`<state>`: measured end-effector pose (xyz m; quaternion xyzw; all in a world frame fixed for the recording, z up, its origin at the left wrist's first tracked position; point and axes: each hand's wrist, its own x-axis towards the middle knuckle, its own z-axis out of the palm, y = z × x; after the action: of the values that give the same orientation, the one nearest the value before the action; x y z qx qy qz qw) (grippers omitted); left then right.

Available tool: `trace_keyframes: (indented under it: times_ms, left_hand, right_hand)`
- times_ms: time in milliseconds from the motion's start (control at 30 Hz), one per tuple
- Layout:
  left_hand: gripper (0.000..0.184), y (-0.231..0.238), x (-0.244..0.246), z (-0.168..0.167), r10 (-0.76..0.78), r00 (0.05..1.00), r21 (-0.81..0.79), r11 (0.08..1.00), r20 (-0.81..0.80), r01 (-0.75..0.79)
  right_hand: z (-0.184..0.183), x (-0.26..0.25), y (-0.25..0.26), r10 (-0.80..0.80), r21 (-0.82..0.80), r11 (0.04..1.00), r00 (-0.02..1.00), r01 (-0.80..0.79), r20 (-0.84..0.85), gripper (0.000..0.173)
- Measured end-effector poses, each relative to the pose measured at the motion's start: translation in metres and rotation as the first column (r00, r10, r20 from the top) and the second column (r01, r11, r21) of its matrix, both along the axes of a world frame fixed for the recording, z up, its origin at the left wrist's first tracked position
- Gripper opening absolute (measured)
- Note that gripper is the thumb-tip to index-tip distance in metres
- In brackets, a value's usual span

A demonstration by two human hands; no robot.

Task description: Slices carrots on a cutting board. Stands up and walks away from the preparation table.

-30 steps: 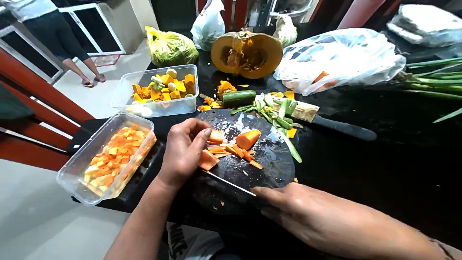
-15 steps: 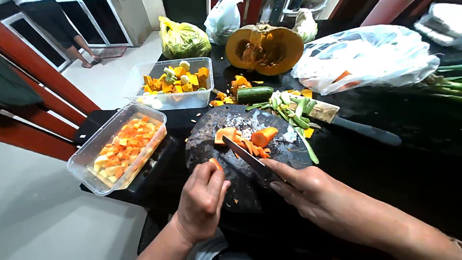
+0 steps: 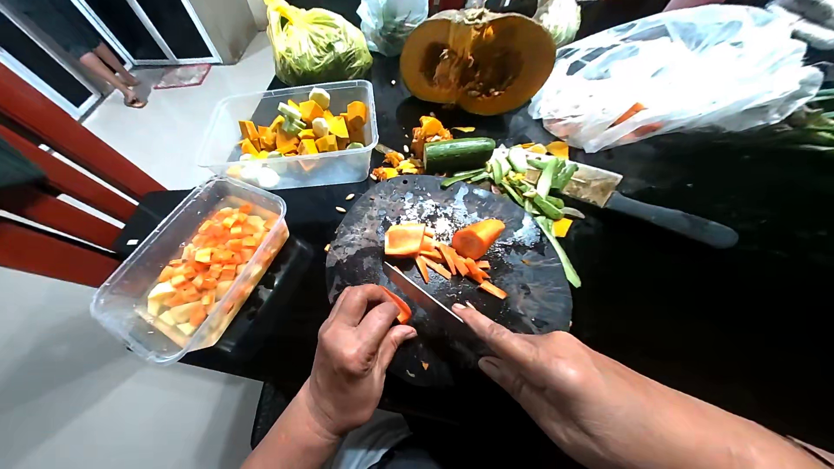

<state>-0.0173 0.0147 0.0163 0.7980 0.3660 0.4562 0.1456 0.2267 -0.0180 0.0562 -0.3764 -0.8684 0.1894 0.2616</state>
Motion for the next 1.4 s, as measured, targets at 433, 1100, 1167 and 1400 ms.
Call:
trace_keyframes:
  times_ms: [433, 1100, 1167, 1400]
  left_hand:
    - [0.016, -0.008, -0.014, -0.013, 0.034, 0.997, 0.022, 0.999, 0.076, -0.036]
    - [0.013, -0.011, -0.009, -0.017, 0.060, 0.995, 0.088, 0.994, 0.077, -0.066]
    - [0.013, -0.012, -0.009, -0.017, 0.063, 0.996, 0.095, 0.993, 0.068, -0.069]
    - [0.014, -0.009, -0.010, -0.016, 0.066, 0.997, 0.106, 0.992, 0.047, -0.070]
  right_hand:
    - [0.006, -0.003, -0.002, 0.024, -0.029, 0.999, 1.000, -0.023, 0.009, 0.048]
    - [0.020, -0.033, -0.010, -0.008, 0.039, 0.999, 0.954, -0.003, 0.300, 0.049]
    - [0.017, -0.038, -0.006, -0.017, 0.070, 0.998, 0.944, -0.006, 0.328, 0.049]
    - [0.012, -0.045, 0.015, 0.076, -0.087, 0.995, 0.964, -0.055, 0.256, 0.052]
